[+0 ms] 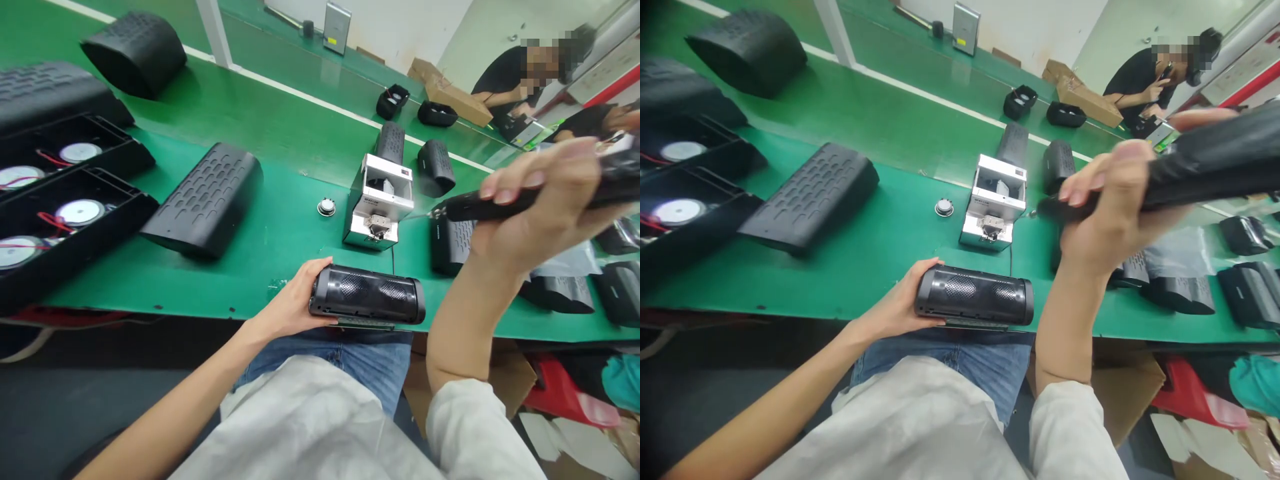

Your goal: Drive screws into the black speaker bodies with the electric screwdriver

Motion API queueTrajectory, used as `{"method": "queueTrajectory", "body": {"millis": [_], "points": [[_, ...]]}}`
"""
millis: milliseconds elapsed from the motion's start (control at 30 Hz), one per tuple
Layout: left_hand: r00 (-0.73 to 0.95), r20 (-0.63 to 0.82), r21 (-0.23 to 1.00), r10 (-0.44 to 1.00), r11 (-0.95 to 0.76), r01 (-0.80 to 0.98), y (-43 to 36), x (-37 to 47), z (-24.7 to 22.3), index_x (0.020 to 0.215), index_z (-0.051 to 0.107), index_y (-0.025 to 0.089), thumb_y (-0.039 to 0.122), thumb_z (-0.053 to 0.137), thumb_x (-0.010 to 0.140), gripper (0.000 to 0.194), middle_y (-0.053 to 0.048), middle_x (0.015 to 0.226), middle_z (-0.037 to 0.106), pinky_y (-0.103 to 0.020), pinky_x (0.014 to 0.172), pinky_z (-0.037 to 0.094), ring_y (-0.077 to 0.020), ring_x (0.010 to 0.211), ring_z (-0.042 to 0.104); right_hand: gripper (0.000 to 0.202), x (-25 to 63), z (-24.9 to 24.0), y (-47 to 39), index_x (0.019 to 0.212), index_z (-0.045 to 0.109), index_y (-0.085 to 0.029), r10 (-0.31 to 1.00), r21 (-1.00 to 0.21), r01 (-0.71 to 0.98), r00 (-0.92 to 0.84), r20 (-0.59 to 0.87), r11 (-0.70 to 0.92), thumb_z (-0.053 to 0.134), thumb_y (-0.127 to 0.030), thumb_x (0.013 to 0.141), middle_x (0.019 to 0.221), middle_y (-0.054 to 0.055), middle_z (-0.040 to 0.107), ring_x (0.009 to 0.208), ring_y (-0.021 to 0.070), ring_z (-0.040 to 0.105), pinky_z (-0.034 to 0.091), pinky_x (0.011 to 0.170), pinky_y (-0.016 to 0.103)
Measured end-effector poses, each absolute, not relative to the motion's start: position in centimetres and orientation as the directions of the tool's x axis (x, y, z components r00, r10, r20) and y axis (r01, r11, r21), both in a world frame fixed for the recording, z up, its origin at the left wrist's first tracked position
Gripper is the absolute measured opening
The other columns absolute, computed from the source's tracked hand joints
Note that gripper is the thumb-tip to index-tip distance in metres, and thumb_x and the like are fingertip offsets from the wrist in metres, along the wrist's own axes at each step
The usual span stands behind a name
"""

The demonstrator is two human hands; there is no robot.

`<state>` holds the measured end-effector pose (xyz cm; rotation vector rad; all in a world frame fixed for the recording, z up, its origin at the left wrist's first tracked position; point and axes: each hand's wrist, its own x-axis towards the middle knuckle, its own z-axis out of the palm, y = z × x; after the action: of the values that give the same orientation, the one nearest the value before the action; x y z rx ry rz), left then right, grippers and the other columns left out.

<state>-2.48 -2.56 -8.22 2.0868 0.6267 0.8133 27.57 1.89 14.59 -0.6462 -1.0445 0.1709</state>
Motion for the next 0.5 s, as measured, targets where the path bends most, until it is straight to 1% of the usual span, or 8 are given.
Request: {"method": "queueTrajectory", "body": {"millis": [67,100,167,233,300,400,467,500], "points": [[0.669,0.324,0.818,0.669,-0.554,0.157,-2.5,-2.5,-8.3,0.186,0.020,0.038,0.045,0.104,0.089,0.129,-0.022,0.176,0.048,-0.073,0.135,0.052,-0.0481,0.163,0.057,0.031,26.5,14.1,2.1,0.120,0.057,-0.031,0.372,-0.494,0.236,0.417,0.829,0.837,0.066,-0.020,0.092,0.066,-0.015,0.049,0.044,0.0089,0.044,0.039,0.046,0.024],[0.669,0.320,0.819,0.671,-0.551,0.160,-2.5,-2.5,-8.3,0.186,0.020,0.038,0.045,0.104,0.089,0.129,-0.022,0.176,0.048,-0.072,0.135,0.053,-0.0479,0.163,0.057,0.027,26.0,13.8,2.5,0.115,0.057,-0.031,0.381,-0.492,0.255,0.381,0.842,0.832,0.070,-0.020,0.094,0.065,-0.015,0.050,0.044,0.0098,0.044,0.039,0.045,0.026],[0.673,0.312,0.820,0.671,-0.548,0.165,-2.5,-2.6,-8.2,0.186,0.019,0.038,0.044,0.104,0.090,0.128,-0.022,0.177,0.048,-0.072,0.134,0.053,-0.0475,0.163,0.057,0.026,25.3,13.0,3.7,0.113,0.057,-0.032,0.437,-0.544,0.284,0.361,0.824,0.790,0.077,-0.025,0.099,0.066,-0.014,0.049,0.045,0.0117,0.044,0.041,0.047,0.032],[0.675,0.312,0.820,0.669,-0.548,0.164,-2.5,-2.6,-8.1,0.187,0.020,0.038,0.043,0.104,0.090,0.129,-0.022,0.177,0.049,-0.072,0.135,0.052,-0.0474,0.163,0.057,0.032,25.3,12.4,5.1,0.114,0.055,-0.036,0.460,-0.567,0.318,0.354,0.814,0.760,0.084,-0.038,0.102,0.068,-0.014,0.047,0.046,0.0133,0.043,0.041,0.048,0.035],[0.674,0.314,0.821,0.669,-0.548,0.161,-2.6,-2.6,-8.0,0.187,0.020,0.038,0.043,0.105,0.089,0.129,-0.022,0.177,0.049,-0.072,0.135,0.052,-0.0474,0.163,0.058,0.037,25.8,12.0,6.3,0.115,0.052,-0.039,0.516,-0.615,0.338,0.341,0.786,0.713,0.085,-0.052,0.102,0.069,-0.013,0.047,0.047,0.0145,0.041,0.039,0.048,0.038],[0.671,0.321,0.818,0.669,-0.552,0.160,-2.6,-2.5,-7.9,0.187,0.020,0.038,0.044,0.105,0.089,0.129,-0.023,0.177,0.049,-0.072,0.134,0.053,-0.0480,0.162,0.058,0.043,26.7,11.6,6.8,0.114,0.048,-0.043,0.629,-0.695,0.384,0.302,0.717,0.608,0.081,-0.068,0.100,0.069,-0.013,0.047,0.050,0.0158,0.039,0.042,0.051,0.040],[0.668,0.332,0.813,0.666,-0.561,0.155,-2.6,-2.4,-8.0,0.187,0.020,0.037,0.044,0.105,0.089,0.129,-0.023,0.176,0.049,-0.072,0.133,0.053,-0.0485,0.161,0.058,0.042,26.8,11.7,6.0,0.114,0.048,-0.044,0.670,-0.726,0.414,0.301,0.679,0.549,0.078,-0.070,0.101,0.067,-0.013,0.045,0.052,0.0165,0.039,0.045,0.054,0.040],[0.666,0.342,0.810,0.663,-0.567,0.149,-2.5,-2.3,-8.1,0.187,0.020,0.037,0.044,0.105,0.089,0.129,-0.023,0.176,0.049,-0.072,0.133,0.053,-0.0487,0.161,0.058,0.040,26.6,11.9,5.2,0.115,0.049,-0.043,0.669,-0.733,0.403,0.315,0.673,0.548,0.078,-0.066,0.101,0.066,-0.013,0.044,0.052,0.0162,0.039,0.045,0.055,0.039]]}}
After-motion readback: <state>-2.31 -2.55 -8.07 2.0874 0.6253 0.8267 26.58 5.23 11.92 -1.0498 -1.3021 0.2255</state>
